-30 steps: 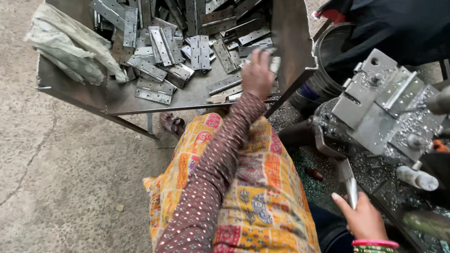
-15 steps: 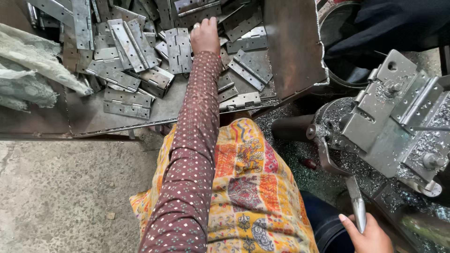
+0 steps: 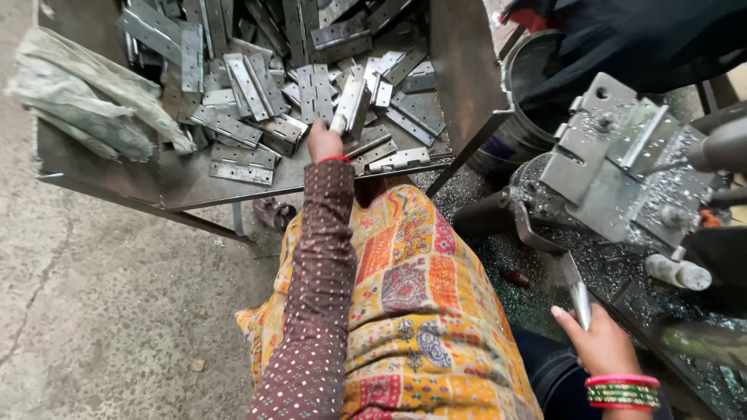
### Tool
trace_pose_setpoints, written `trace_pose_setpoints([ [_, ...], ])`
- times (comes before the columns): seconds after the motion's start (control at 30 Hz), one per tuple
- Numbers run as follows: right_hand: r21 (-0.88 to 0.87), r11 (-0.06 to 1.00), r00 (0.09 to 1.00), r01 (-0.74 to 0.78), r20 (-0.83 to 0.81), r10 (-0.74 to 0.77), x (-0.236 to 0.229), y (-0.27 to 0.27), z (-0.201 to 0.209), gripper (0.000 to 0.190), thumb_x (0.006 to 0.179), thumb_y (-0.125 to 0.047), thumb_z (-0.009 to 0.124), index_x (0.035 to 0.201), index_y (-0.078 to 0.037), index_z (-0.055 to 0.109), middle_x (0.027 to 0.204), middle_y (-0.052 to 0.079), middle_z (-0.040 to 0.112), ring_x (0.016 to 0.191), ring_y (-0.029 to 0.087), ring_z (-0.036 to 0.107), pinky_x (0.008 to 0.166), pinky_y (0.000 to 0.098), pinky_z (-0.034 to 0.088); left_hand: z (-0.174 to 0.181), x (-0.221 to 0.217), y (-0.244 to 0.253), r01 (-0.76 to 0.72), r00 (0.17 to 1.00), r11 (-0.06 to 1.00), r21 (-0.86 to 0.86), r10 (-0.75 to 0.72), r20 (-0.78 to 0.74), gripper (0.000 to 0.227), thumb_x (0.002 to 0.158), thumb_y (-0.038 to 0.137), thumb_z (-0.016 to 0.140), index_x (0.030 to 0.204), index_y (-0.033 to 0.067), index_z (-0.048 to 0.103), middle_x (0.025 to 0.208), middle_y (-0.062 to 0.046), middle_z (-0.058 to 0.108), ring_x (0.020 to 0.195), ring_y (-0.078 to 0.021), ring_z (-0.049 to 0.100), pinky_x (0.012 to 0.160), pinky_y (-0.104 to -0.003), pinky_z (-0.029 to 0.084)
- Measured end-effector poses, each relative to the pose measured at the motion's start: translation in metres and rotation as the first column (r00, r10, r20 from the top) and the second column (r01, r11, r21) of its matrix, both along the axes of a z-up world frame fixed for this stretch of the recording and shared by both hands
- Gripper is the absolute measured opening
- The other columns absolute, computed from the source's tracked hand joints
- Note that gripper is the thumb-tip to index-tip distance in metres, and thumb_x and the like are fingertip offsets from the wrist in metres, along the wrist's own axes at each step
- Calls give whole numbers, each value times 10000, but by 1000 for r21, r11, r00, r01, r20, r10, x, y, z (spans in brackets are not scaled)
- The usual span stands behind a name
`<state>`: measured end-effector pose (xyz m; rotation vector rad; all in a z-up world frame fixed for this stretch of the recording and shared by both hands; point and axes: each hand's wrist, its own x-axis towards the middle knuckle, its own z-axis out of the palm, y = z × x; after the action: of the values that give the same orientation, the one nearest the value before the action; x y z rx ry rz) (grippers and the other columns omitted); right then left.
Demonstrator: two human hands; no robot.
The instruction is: The person repeatedly picks metal hinge pieces from a tray, places them into a press machine, and operates the lever to process them. The person then removes the processed pieces and returns them to the tray, continuing this cycle throughout the clip.
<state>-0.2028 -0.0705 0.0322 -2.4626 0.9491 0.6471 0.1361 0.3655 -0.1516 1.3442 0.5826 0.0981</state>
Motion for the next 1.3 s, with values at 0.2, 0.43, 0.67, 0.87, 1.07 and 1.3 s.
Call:
trace_pose_setpoints([
  [0.2, -2, 999, 993, -47, 107, 47, -3, 1, -7, 603, 826, -594, 666, 998, -17, 641, 647, 173, 687, 522, 301, 697, 548, 438, 546, 72, -63, -33, 315, 943, 843, -436, -227, 244, 166, 964, 36, 518, 1099, 4, 608, 1011, -123, 679, 817, -265, 707, 655, -472, 651],
  [0.43, -48, 992, 974, -117, 191, 124, -7, -5, -25, 591, 852, -605, 643, 962, -24, 620, 792, 226, 717, 750, 398, 714, 714, 494, 545, 143, -139, -151, 611, 785, 657, -442, -573, 234, 204, 954, 127, 622, 1092, -22, 603, 1014, -150, 656, 902, -287, 694, 749, -489, 656],
  [0.67, -88, 984, 966, -158, 193, 172, -8, -2, -24, 605, 861, -603, 639, 988, -12, 605, 898, 261, 718, 886, 447, 697, 788, 517, 539, 123, -188, -297, 616, 768, 571, -542, -588, 254, 334, 843, -54, 631, 1156, -26, 518, 1189, -175, 580, 1043, -311, 671, 860, -497, 609],
  [0.87, -68, 990, 977, -127, 166, 137, -3, 2, -16, 603, 832, -608, 654, 1002, -30, 627, 911, 248, 730, 909, 434, 704, 809, 511, 541, 154, -222, -289, 57, 599, 501, 864, -710, 372, 589, 935, 305, 676, 1395, -14, 493, 1446, -213, 480, 1288, -392, 518, 1089, -519, 412],
  [1.07, -18, 992, 969, -126, 211, 127, -2, 0, -18, 560, 815, -570, 679, 1052, -64, 654, 942, 228, 740, 917, 423, 706, 803, 501, 545, 178, -192, -318, -136, 482, 65, 989, -867, 124, 427, 890, 220, 580, 1248, 6, 669, 1417, -155, 569, 1342, -285, 522, 1250, -544, 190],
  [1.3, -38, 993, 947, -111, 298, 118, -21, 0, -57, 553, 847, -545, 700, 1090, -54, 631, 885, 255, 721, 870, 437, 702, 758, 520, 545, 175, -178, -332, 11, 484, 7, 1000, -875, 0, 339, 845, 240, 598, 1069, 8, 703, 1353, -167, 599, 1273, -305, 549, 1231, -543, 188],
])
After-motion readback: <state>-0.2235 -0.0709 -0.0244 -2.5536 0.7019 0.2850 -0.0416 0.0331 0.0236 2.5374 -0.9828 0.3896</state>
